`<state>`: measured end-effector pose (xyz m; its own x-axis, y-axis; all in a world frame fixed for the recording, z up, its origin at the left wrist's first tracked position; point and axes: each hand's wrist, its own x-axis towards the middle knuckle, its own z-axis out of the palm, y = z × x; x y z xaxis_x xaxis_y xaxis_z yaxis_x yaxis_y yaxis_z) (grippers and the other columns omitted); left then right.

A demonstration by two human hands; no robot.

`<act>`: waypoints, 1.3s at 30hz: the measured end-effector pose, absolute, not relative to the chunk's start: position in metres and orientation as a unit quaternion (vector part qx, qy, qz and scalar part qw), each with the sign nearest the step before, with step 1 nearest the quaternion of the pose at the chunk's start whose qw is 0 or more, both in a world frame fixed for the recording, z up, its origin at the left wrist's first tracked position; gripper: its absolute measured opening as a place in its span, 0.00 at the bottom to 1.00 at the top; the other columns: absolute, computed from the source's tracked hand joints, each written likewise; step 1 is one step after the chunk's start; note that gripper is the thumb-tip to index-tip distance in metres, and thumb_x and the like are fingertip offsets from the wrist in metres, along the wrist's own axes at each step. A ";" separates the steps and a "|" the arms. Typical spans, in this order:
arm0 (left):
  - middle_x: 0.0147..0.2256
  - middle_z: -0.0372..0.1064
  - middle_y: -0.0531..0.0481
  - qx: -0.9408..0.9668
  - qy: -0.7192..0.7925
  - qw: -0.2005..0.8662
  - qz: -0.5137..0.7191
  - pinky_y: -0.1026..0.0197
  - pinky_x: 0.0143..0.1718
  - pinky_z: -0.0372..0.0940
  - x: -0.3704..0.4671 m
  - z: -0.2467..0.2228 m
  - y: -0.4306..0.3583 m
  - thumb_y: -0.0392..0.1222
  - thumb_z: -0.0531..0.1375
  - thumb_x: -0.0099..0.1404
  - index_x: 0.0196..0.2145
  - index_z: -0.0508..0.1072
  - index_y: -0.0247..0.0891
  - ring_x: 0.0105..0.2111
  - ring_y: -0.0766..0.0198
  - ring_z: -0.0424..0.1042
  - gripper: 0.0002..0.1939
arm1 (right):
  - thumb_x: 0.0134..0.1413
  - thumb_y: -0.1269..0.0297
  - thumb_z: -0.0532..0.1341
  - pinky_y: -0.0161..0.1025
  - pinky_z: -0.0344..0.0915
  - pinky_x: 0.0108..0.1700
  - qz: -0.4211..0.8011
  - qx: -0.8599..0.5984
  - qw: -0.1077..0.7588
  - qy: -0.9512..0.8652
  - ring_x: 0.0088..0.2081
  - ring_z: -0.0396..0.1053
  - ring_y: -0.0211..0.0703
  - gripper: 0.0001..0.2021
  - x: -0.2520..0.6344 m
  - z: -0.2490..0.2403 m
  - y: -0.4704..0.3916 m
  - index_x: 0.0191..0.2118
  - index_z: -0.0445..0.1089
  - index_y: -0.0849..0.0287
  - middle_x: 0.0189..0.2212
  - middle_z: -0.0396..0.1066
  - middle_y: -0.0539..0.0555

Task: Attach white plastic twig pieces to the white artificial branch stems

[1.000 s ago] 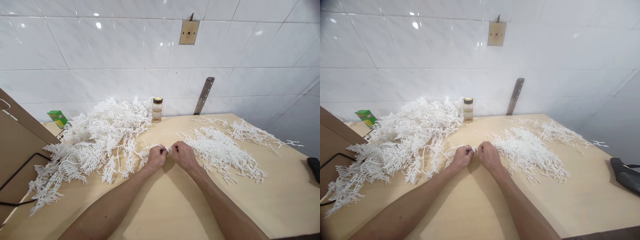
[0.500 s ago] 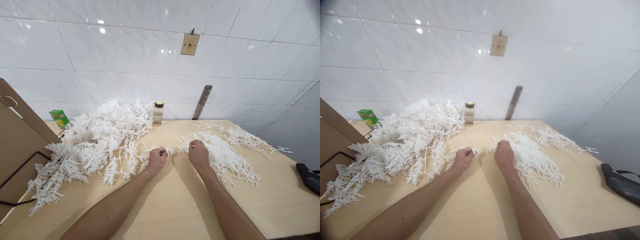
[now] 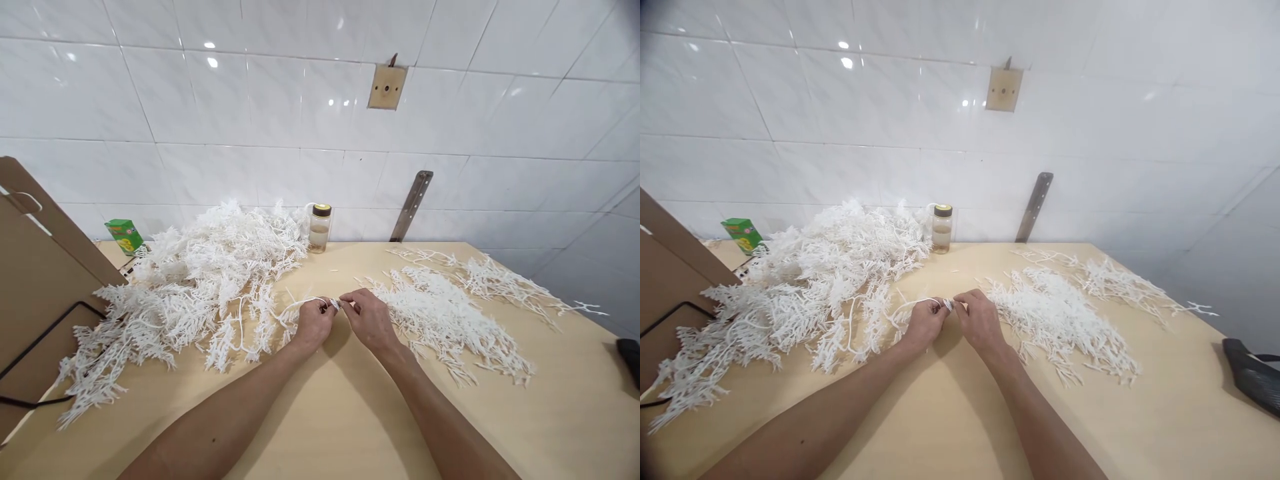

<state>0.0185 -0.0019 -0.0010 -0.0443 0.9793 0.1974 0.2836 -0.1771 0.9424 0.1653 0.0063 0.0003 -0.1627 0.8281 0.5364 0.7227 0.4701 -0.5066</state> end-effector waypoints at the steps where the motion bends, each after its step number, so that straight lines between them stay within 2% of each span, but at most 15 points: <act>1: 0.17 0.59 0.56 0.595 0.531 0.357 0.486 0.64 0.27 0.52 0.019 -0.001 -0.002 0.38 0.55 0.55 0.16 0.66 0.37 0.22 0.68 0.56 0.11 | 0.61 0.63 0.57 0.40 0.67 0.39 0.059 -0.506 0.389 -0.768 0.29 0.70 0.40 0.10 0.166 0.000 0.006 0.37 0.76 0.57 0.36 0.74 0.55; 6: 0.21 0.67 0.52 0.614 0.520 0.353 0.478 0.63 0.31 0.57 0.019 -0.001 -0.002 0.37 0.54 0.56 0.20 0.71 0.37 0.26 0.65 0.63 0.10 | 0.63 0.66 0.55 0.39 0.66 0.43 0.045 -0.493 0.360 -0.790 0.38 0.72 0.43 0.11 0.164 -0.001 0.005 0.38 0.75 0.57 0.37 0.75 0.56; 12: 0.21 0.66 0.53 0.623 0.527 0.346 0.463 0.63 0.31 0.56 0.018 -0.002 -0.003 0.35 0.54 0.56 0.21 0.71 0.37 0.25 0.65 0.62 0.09 | 0.64 0.67 0.53 0.38 0.65 0.41 0.033 -0.509 0.353 -0.784 0.37 0.71 0.43 0.11 0.161 0.001 0.004 0.34 0.73 0.57 0.35 0.74 0.55; 21: 0.24 0.70 0.51 0.625 0.524 0.345 0.465 0.62 0.32 0.57 0.019 -0.002 -0.004 0.34 0.55 0.56 0.22 0.73 0.36 0.27 0.63 0.66 0.09 | 0.64 0.67 0.53 0.38 0.64 0.40 0.041 -0.498 0.367 -0.785 0.37 0.70 0.43 0.10 0.157 0.002 0.002 0.36 0.70 0.57 0.36 0.72 0.56; 27: 0.24 0.70 0.51 0.629 0.529 0.338 0.459 0.62 0.33 0.57 0.018 -0.001 -0.004 0.32 0.54 0.56 0.22 0.72 0.36 0.28 0.64 0.66 0.09 | 0.62 0.68 0.53 0.38 0.62 0.38 0.070 -0.515 0.369 -0.770 0.35 0.68 0.43 0.09 0.158 -0.006 0.006 0.33 0.68 0.58 0.33 0.70 0.55; 35: 0.22 0.66 0.54 0.640 0.523 0.338 0.450 0.64 0.30 0.56 0.021 -0.004 -0.006 0.33 0.56 0.56 0.22 0.70 0.37 0.25 0.66 0.63 0.07 | 0.63 0.72 0.51 0.37 0.56 0.33 -0.001 -0.661 0.271 -0.700 0.32 0.66 0.42 0.07 0.167 0.001 0.011 0.36 0.65 0.61 0.36 0.67 0.58; 39: 0.22 0.66 0.54 0.639 0.518 0.334 0.461 0.65 0.29 0.55 0.021 -0.006 -0.006 0.33 0.55 0.56 0.22 0.70 0.37 0.24 0.67 0.62 0.07 | 0.60 0.74 0.52 0.38 0.57 0.34 -0.031 -0.699 0.294 -0.651 0.34 0.67 0.44 0.08 0.187 0.005 0.014 0.39 0.67 0.63 0.39 0.69 0.60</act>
